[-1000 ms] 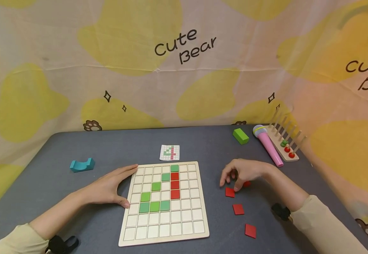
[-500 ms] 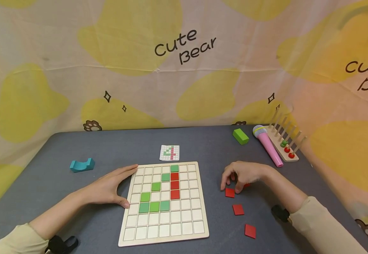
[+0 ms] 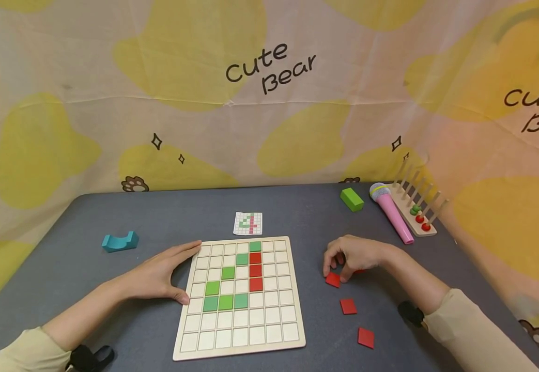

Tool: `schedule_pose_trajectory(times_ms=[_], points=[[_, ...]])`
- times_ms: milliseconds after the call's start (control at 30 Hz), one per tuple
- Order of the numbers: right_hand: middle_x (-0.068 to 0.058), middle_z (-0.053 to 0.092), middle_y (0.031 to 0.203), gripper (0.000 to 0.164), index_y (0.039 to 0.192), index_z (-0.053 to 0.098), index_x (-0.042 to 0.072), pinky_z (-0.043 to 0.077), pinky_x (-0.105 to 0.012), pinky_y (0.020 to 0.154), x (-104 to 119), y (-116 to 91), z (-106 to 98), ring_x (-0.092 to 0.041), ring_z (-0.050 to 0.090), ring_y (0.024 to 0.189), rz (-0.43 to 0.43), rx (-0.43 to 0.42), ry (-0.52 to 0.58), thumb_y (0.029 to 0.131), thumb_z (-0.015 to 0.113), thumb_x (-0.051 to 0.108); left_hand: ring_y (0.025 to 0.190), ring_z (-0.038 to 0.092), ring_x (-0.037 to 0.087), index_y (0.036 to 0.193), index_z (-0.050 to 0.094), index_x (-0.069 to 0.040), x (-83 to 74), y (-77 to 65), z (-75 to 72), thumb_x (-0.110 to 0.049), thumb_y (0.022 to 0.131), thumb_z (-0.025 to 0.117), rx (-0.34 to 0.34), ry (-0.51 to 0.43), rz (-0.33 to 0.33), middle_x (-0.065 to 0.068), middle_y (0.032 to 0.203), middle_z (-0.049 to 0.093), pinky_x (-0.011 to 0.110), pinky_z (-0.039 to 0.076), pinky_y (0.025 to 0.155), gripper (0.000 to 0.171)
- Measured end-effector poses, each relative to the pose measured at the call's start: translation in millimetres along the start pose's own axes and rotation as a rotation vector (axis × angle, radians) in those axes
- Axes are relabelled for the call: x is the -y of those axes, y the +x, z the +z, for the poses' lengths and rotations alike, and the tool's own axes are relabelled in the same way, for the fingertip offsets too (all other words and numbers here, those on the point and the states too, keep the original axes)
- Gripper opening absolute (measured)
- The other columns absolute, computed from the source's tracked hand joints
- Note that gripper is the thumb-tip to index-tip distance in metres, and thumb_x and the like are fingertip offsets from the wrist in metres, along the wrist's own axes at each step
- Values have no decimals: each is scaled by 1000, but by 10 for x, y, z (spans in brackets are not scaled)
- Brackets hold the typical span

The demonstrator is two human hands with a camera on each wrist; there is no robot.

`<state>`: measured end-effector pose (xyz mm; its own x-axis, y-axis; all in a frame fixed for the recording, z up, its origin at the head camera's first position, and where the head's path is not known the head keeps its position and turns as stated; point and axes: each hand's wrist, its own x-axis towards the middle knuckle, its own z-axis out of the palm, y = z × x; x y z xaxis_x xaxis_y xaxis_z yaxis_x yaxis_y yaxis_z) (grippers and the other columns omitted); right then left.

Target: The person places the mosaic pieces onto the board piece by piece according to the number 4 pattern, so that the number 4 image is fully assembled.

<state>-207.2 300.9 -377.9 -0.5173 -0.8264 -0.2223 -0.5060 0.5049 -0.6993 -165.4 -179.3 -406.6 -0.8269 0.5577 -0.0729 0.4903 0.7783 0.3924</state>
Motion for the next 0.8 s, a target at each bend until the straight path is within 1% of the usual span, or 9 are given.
schedule_pose_trajectory(times_ms=[200, 333, 400, 500, 600, 800], points=[[-4, 63, 89, 32, 93, 71, 22, 47, -21, 67, 3, 21, 9, -17, 56, 79, 33, -48, -42, 69, 83, 6, 145, 39, 35, 154, 34, -8, 2, -6, -3, -70, 61, 80, -4, -6, 1, 7, 162, 33, 57, 39, 110, 121], [1, 63, 85, 32, 89, 67, 21, 49, -21, 65, 19, 36, 11, -14, 57, 77, 67, -85, -67, 67, 82, 3, 145, 39, 35, 154, 34, -7, -8, -5, -8, -68, 62, 81, -2, -8, 2, 7, 162, 33, 57, 39, 111, 120], [2, 63, 82, 29, 86, 65, 19, 50, -22, 64, 36, 45, 7, -11, 57, 75, 86, -102, -62, 69, 82, 4, 145, 39, 35, 153, 35, -7, -13, -3, -10, -67, 62, 82, -2, -9, 4, 8, 162, 33, 57, 39, 111, 119], [2, 61, 77, 21, 83, 65, 15, 50, -22, 63, 69, 58, -10, -7, 57, 70, 112, -118, -39, 74, 81, 7, 145, 39, 35, 153, 35, -6, -17, 0, -9, -67, 62, 82, -4, -9, 7, 8, 162, 33, 57, 39, 111, 119], [3, 60, 76, 16, 82, 64, 12, 50, -22, 63, 89, 71, -34, -4, 56, 68, 126, -120, -11, 79, 80, 10, 145, 39, 35, 153, 35, -6, -16, -2, -7, -66, 62, 82, -6, -10, 7, 8, 162, 33, 57, 39, 111, 119], [2, 63, 80, 15, 85, 66, 14, 51, -22, 66, 131, 98, -63, -3, 57, 70, 110, -124, -16, 80, 79, 11, 145, 39, 35, 153, 35, -7, -12, -7, -6, -65, 62, 83, -7, -15, 4, 7, 162, 33, 58, 39, 111, 118]])
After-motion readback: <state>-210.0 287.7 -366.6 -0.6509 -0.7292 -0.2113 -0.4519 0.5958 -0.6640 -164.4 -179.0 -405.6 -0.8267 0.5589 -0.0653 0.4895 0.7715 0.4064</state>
